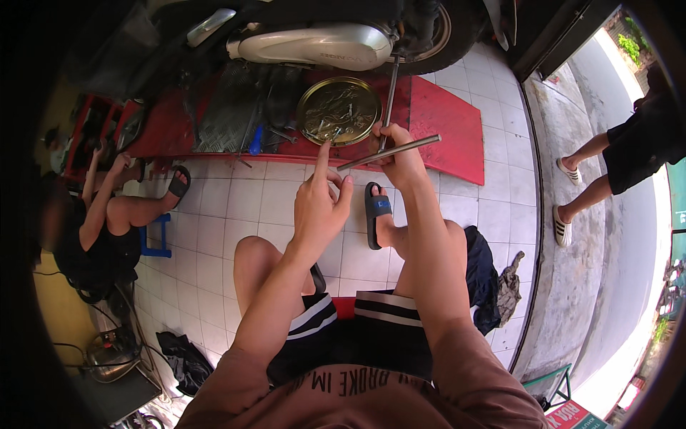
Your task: The person uses a T-handle wrench to loosen and tighten a bolt on the underside of a white motorcycle. They repeatedly rotate the wrench and reposition their hands to apply torque to the fastener.
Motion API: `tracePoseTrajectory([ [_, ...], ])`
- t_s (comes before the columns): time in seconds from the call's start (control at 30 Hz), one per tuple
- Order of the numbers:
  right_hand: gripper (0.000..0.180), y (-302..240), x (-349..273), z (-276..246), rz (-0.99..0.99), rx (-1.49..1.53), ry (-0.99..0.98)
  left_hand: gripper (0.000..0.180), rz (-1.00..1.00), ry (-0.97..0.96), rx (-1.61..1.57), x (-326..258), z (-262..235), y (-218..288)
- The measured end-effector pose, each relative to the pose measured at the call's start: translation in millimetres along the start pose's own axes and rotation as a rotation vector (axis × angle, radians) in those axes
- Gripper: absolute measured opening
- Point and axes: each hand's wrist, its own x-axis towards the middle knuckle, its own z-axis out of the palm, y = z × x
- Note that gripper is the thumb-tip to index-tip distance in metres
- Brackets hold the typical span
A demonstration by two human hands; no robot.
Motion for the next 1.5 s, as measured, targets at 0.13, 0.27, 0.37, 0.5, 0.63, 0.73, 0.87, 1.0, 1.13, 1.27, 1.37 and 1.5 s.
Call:
tracePoseTrajectory([
  [0.13, 0.015, 6, -23, 8, -0.053, -0.066, 0.052, 0.042, -0.060, -0.122, -0.003, 2, 4, -4],
  [0.27, 0.017, -3, -30, 19, -0.100, -0.109, 0.045, 0.026, 0.004, -0.138, -0.020, 4, 9, 4],
  [0.37, 0.018, 5, -29, 20, -0.098, -0.082, 0.044, 0.020, 0.056, -0.106, -0.015, 2, 19, -2],
  [0.5, 0.019, 4, -30, 16, -0.073, -0.030, 0.024, 0.016, 0.068, -0.138, -0.015, 0, 21, 3],
  [0.63, 0.019, 4, -33, 19, -0.086, -0.042, 0.030, 0.014, 0.093, -0.143, -0.025, -1, 21, 2],
  [0.73, 0.018, 2, -36, 18, -0.088, -0.076, 0.036, 0.014, 0.097, -0.151, -0.043, -1, 19, 5],
  [0.87, 0.018, -3, -39, 23, -0.075, -0.100, 0.046, 0.014, 0.093, -0.155, -0.046, -1, 19, 4],
  [1.0, 0.021, -5, -38, 27, -0.064, -0.127, 0.072, 0.015, 0.083, -0.182, -0.032, 1, 18, 6],
  [1.13, 0.022, -7, -38, 27, -0.072, -0.165, 0.085, 0.015, 0.083, -0.185, -0.029, 1, 20, 6],
  [1.27, 0.019, -5, -36, 19, -0.080, -0.134, 0.049, 0.016, 0.078, -0.193, -0.022, 0, 25, 2],
  [1.37, 0.020, -7, -36, 24, -0.077, -0.153, 0.063, 0.017, 0.082, -0.197, -0.021, 1, 25, 3],
  [1.5, 0.017, -6, -32, 20, -0.080, -0.133, -0.010, 0.017, 0.086, -0.176, 0.033, 1, 27, 3],
])
